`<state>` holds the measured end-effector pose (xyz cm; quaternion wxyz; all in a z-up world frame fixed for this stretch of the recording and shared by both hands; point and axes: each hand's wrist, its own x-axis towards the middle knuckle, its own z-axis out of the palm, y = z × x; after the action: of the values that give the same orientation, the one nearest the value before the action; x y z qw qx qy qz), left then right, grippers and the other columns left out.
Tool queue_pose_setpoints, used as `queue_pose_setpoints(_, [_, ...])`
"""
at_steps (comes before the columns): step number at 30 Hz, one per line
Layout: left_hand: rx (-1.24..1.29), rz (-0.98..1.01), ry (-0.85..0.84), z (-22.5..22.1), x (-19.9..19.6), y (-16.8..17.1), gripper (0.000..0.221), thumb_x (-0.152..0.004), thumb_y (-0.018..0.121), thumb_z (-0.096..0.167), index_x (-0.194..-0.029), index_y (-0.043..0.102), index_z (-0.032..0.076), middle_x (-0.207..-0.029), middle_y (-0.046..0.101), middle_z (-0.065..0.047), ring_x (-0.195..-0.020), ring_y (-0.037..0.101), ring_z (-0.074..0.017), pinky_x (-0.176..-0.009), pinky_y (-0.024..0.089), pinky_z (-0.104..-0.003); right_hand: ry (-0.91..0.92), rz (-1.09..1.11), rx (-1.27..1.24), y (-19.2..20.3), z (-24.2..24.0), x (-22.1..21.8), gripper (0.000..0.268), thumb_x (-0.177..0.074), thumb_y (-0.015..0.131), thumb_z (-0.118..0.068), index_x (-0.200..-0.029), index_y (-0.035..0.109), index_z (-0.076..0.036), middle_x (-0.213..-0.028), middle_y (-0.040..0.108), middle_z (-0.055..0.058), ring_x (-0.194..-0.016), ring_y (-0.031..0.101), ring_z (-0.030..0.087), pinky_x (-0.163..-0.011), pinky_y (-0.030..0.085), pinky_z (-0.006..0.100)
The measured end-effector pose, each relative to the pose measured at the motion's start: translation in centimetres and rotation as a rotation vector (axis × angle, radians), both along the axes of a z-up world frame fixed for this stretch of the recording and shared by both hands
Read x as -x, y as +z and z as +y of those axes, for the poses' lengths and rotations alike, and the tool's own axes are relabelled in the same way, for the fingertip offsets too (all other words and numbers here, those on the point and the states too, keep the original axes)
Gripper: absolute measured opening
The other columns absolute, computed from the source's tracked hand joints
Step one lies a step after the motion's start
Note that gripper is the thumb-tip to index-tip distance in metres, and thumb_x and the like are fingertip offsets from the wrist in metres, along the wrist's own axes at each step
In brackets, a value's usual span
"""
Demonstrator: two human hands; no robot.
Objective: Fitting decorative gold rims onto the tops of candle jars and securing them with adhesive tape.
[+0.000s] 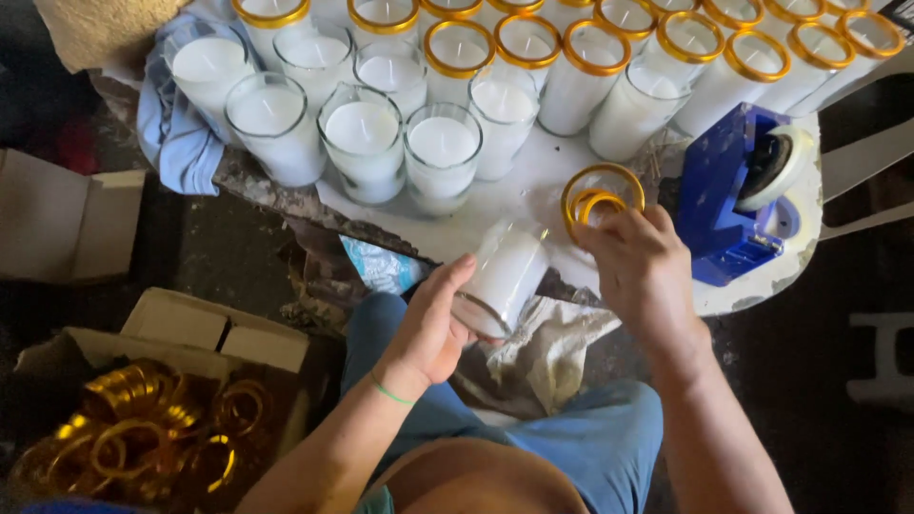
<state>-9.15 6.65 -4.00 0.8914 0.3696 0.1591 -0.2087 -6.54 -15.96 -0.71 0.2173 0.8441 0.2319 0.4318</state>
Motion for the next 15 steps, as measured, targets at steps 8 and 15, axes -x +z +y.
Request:
queue_pose_setpoints(8, [-0.059,-0.015,0.033,0.3,-0.5,-2.4,0.039,-0.093,0.073,0.037,-0.104,0.055,0.003,-0.091,0.066,-0.026,-0.07,0.071,-0.048,-0.052,0.062,-0.054,0.416,0.45,-0.31,-0.8,0.1,0.1,0.021,-0.093,0.057,-0.003,-0.099,0.074,-0.014,-0.087,0.061,0.006,-0.076,0.054,0.025,-0.066,0.046,0.034])
queue_pose_setpoints(15, [-0.173,-0.065,0.075,1.6,-0.9,-3.6,0.038,-0.091,0.074,0.033,-0.103,0.057,0.001,-0.083,0.058,-0.019,-0.065,0.069,-0.0418,-0.046,0.059,-0.052,0.504,0.452,-0.56,-0.2,-1.6,-2.3,0.021,-0.097,0.065,-0.006,-0.099,0.079,-0.022,-0.096,0.059,0.0,-0.075,0.052,0.021,-0.068,0.053,0.028])
